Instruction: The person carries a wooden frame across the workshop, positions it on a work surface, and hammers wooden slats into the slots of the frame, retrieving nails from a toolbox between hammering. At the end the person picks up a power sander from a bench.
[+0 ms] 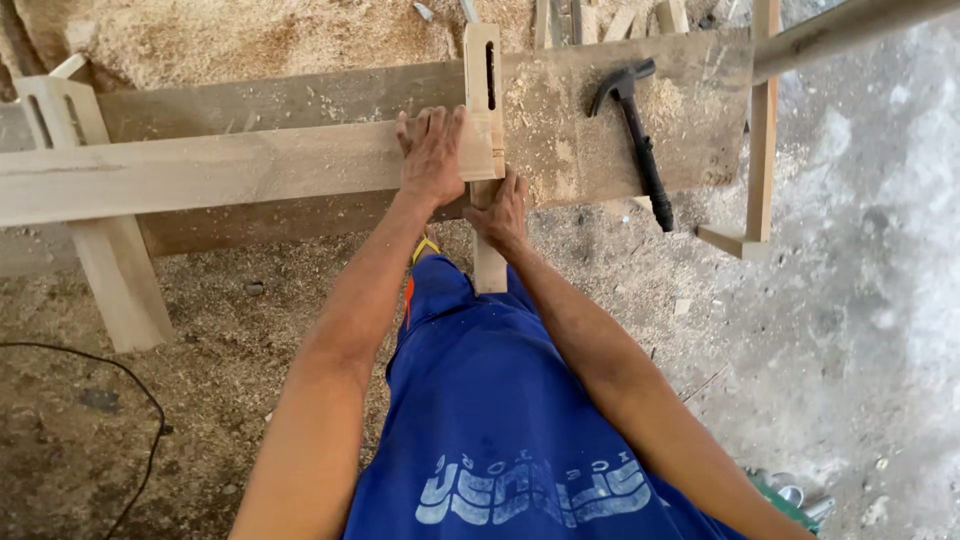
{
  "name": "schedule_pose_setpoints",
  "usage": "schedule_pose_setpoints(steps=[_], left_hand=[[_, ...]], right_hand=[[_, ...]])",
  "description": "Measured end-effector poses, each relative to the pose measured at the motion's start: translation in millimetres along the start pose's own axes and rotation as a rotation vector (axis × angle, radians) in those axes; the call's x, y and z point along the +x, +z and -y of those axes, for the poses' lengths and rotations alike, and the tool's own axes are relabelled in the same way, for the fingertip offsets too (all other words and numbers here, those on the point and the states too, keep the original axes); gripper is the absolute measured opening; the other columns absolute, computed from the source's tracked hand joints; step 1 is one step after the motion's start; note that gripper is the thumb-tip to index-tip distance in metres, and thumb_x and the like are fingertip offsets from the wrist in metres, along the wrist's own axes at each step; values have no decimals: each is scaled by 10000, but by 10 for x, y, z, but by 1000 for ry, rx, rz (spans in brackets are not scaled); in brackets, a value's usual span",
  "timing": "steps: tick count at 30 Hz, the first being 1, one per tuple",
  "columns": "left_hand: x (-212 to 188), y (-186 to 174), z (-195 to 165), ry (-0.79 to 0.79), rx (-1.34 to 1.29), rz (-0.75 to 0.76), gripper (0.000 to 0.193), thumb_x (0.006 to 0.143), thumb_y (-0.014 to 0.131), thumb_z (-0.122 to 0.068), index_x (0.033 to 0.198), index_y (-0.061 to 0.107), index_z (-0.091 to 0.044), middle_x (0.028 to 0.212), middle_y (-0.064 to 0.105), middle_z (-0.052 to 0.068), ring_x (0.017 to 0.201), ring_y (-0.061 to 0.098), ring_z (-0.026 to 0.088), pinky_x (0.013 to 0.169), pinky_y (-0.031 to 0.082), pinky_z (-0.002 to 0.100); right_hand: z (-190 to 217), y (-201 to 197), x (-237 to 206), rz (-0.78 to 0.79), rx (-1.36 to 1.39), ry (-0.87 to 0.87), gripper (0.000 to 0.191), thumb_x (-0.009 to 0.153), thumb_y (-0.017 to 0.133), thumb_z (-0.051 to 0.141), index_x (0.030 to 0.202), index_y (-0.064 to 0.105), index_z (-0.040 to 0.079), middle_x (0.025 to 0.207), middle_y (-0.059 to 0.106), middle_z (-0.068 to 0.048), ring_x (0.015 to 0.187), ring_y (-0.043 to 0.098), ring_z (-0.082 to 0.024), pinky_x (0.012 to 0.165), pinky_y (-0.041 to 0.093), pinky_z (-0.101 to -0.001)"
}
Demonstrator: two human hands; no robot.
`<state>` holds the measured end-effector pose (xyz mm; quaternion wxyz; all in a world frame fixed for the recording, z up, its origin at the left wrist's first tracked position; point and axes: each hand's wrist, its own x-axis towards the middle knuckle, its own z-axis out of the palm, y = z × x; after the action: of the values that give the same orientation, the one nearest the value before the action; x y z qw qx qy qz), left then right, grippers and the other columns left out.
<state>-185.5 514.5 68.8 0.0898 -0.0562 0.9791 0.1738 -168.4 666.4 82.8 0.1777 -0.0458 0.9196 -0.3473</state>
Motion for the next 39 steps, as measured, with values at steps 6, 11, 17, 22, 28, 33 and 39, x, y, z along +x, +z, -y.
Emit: schedule_pose_setpoints(steps=[6, 11, 17, 22, 28, 33, 39], left_hand=[[200, -275, 93, 49, -84, -166, 1177, 486, 912, -154, 1510, 331, -135, 1319, 451, 124, 1319, 402, 333, 1192, 178, 664], [453, -351, 125, 21, -110, -185, 1236, 433, 957, -214, 1496, 331, -141, 1317, 445, 125, 1262, 428, 328, 1115, 291, 624], [539, -298, 122, 25, -47, -241, 1193, 464, 961, -277, 1473, 344, -122, 1323, 455, 142, 1293, 431, 354, 1147, 235, 684], [549, -237, 92, 1, 22, -218, 1204, 525, 940, -267, 1541, 314, -106, 1386, 446, 173, 1369, 393, 396, 1169, 156, 707], [548, -190, 100, -6, 41, -188, 1253, 483, 956, -295, 1534, 310, -79, 1405, 406, 224, 1343, 370, 420, 1142, 168, 705], [605, -183, 126, -15, 57, -204, 1207, 514, 942, -277, 1533, 325, -83, 1393, 412, 194, 1348, 388, 392, 1153, 198, 702], [671, -123, 118, -13, 3, -298, 1191, 509, 938, -232, 1499, 309, -23, 1366, 408, 211, 1337, 386, 400, 1184, 200, 688]], right_hand=[[-312, -197, 113, 121, 47, 46, 1218, 609, 797, 255, 1606, 143, 6, 1477, 422, -226, 1319, 499, -386, 1139, 412, -458], [-718, -490, -33, 122, 23, -96, 1179, 626, 841, 254, 1597, 219, 8, 1554, 404, -264, 1429, 422, -411, 1213, 339, -481], [-891, -500, -267, 162, 110, 137, 1225, 561, 766, 258, 1623, 189, 60, 1540, 453, -210, 1366, 508, -361, 1181, 400, -459], [-924, -346, -284, 119, 55, 21, 1228, 632, 817, 270, 1611, 128, -6, 1577, 350, -258, 1416, 408, -399, 1184, 357, -491], [-879, -229, -312, 115, -3, -16, 1194, 666, 808, 280, 1614, 138, 0, 1539, 398, -257, 1403, 443, -405, 1194, 385, -477], [-861, -189, -291, 137, 6, 6, 1202, 661, 790, 272, 1611, 106, -1, 1537, 377, -262, 1379, 452, -418, 1168, 396, -481], [-819, -112, -297, 68, -20, -69, 1163, 695, 814, 213, 1605, 121, 5, 1506, 381, -273, 1368, 453, -436, 1156, 416, -494]])
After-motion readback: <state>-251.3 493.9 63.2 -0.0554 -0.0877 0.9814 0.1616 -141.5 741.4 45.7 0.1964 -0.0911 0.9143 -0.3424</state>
